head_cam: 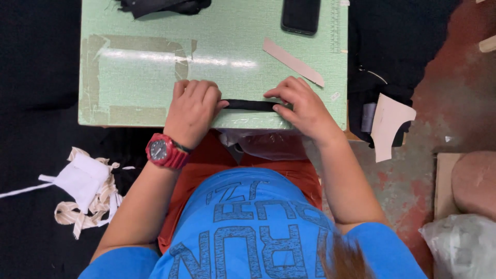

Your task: The person repeatedly smooths and rubs a black fabric strip on a green table using a flat, light-colored tool. They handle the fabric with both hands, folding and pressing it while using the tool to flatten the surface.

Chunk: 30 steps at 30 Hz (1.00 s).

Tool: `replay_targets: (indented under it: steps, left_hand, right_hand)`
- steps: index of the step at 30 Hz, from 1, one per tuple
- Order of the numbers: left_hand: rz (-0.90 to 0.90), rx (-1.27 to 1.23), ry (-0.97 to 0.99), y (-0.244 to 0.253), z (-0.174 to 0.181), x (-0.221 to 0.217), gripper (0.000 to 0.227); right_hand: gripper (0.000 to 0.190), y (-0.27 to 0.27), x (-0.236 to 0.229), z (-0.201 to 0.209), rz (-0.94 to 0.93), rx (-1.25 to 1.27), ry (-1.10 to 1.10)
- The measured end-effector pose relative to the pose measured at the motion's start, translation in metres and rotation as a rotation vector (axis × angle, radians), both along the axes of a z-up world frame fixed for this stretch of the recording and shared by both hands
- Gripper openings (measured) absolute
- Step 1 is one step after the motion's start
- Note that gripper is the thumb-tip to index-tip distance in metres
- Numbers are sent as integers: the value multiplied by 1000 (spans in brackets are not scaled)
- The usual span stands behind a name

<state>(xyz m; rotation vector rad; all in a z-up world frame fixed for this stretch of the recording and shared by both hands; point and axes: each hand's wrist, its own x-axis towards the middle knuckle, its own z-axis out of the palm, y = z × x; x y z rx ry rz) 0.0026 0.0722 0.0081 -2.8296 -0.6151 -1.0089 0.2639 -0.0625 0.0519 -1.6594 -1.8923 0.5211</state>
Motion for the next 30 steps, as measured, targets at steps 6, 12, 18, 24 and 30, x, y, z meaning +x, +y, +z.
replay_targets:
  steps: [6, 12, 18, 24, 30]
  left_hand:
    - [-282, 357, -90, -17, 75, 12, 23]
    - [-335, 152, -117, -15, 66, 26, 21]
    - [-341, -282, -140, -39, 27, 87, 12]
    - [-347, -192, -24, -60, 8, 150, 10]
    - [-410, -85, 52, -78, -4, 195, 9]
  right_hand:
    - [15, 10, 14, -8, 164, 56, -39]
    - [13, -16, 38, -31, 34, 162, 67]
    - [12, -78, 103, -49, -258, 162, 207]
    - [21, -105, 134, -94, -495, 319, 55]
    - [15, -111, 137, -176, -684, 322, 300]
